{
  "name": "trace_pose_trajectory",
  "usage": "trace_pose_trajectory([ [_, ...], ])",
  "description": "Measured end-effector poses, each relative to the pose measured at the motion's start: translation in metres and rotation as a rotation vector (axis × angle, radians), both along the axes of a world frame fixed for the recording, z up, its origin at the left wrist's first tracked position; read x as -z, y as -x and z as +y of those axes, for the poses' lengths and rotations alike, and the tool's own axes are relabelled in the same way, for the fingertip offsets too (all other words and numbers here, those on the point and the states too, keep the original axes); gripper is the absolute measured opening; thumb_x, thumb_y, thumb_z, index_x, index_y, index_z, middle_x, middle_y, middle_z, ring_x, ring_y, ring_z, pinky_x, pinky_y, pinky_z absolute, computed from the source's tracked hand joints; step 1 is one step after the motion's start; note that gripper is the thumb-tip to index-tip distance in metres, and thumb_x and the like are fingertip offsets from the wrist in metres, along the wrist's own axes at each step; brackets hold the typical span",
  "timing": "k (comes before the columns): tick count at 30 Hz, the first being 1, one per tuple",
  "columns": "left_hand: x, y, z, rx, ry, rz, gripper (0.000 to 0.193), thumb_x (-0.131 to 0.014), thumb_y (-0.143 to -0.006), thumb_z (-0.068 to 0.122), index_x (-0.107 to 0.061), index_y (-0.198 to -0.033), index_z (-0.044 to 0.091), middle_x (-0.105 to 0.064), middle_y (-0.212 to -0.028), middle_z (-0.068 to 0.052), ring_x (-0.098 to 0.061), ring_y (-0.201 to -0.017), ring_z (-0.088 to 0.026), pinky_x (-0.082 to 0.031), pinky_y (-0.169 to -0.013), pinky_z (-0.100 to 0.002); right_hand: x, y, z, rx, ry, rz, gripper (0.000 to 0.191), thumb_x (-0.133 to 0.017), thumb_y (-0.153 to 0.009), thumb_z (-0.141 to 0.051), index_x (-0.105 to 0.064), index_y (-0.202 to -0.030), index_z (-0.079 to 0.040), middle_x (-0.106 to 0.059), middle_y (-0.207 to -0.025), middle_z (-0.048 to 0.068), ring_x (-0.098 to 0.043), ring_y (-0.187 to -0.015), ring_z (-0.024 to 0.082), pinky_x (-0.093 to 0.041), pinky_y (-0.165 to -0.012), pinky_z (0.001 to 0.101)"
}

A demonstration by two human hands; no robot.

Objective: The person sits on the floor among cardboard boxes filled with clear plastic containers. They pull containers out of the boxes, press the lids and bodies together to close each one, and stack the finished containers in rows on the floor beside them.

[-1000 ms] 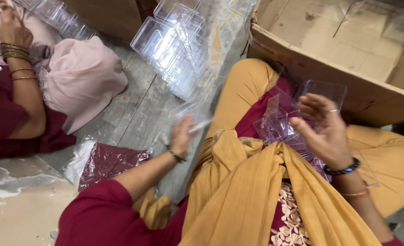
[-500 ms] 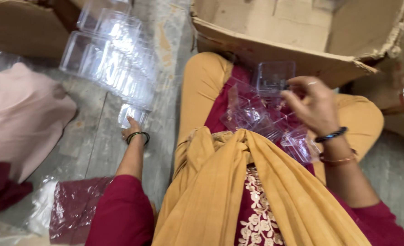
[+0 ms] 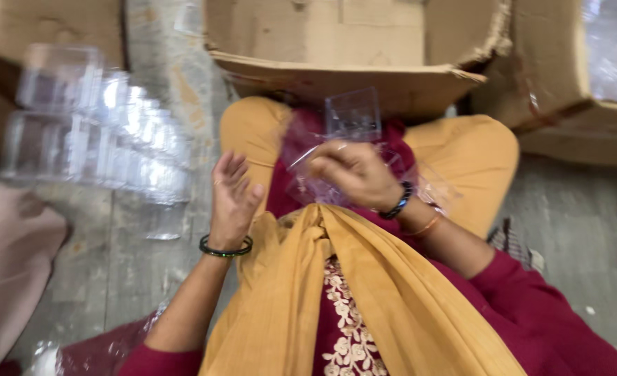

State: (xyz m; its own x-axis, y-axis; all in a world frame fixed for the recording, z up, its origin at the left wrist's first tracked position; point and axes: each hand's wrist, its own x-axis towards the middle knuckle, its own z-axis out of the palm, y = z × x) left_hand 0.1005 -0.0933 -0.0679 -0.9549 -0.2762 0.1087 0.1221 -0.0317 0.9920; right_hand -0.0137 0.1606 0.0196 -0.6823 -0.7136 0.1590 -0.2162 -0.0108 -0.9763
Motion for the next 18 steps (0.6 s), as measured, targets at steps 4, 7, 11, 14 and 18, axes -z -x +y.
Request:
trace_pose_trajectory([
  [4,-0.046,0.043,0.053,0.363,-0.43,0.173,0.099,-0.085,-0.09,0.038,-0.02,-0.161,0.014,-0.047,-0.144,-0.017,-0.047,-0.139,-0.029,-0.036,-0.124,-0.044,-0.024,-0.026,0.0,-0.086,0.012,0.179,0.019,-0.062,-0.104,-0.01,-0.068,-0.119,0.0,-0.073,-0.1,0.006,-0.072,-0.09,0.012,-0.059,-0.08,0.0274],
  [7,-0.055,0.061,0.061,0.171,-0.808,-0.078,0.098,-0.083,-0.086,0.049,-0.029,-0.158,0.01,-0.052,-0.131,-0.022,-0.053,-0.123,-0.034,-0.04,-0.116,-0.051,-0.021,0.008,0.043,-0.065,-0.027,0.249,0.02,-0.066,-0.103,-0.012,-0.071,-0.118,-0.001,-0.076,-0.108,0.008,-0.073,-0.097,0.016,-0.06,-0.084,0.0301],
  [11,-0.054,0.046,0.029,0.326,-1.358,-0.157,0.096,-0.076,-0.082,0.064,-0.039,-0.148,0.006,-0.058,-0.131,-0.021,-0.058,-0.123,-0.035,-0.042,-0.113,-0.058,0.028,0.096,0.111,0.431,-0.596,0.195,0.025,-0.071,-0.098,-0.024,-0.077,-0.111,-0.004,-0.079,-0.097,0.009,-0.075,-0.089,0.014,-0.06,-0.081,0.0309],
  [14,-0.048,0.035,0.015,0.281,-1.243,-0.244,0.088,-0.077,-0.074,0.065,-0.046,-0.138,0.013,-0.059,-0.13,-0.015,-0.058,-0.122,-0.031,-0.043,-0.109,-0.061,0.093,0.143,0.115,0.257,-0.986,0.043,0.027,-0.071,-0.092,-0.03,-0.081,-0.104,-0.008,-0.08,-0.093,0.011,-0.076,-0.084,0.022,-0.06,-0.078,0.0369],
  [18,-0.039,0.035,0.02,0.218,-1.135,-0.222,0.084,-0.08,-0.076,0.062,-0.05,-0.138,0.013,-0.058,-0.131,-0.012,-0.056,-0.124,-0.029,-0.043,-0.111,-0.058,0.16,0.17,0.084,0.111,-1.131,0.164,0.052,-0.076,-0.087,-0.051,-0.076,-0.105,-0.002,-0.073,-0.1,0.022,-0.071,-0.093,0.036,-0.056,-0.085,0.044],
])
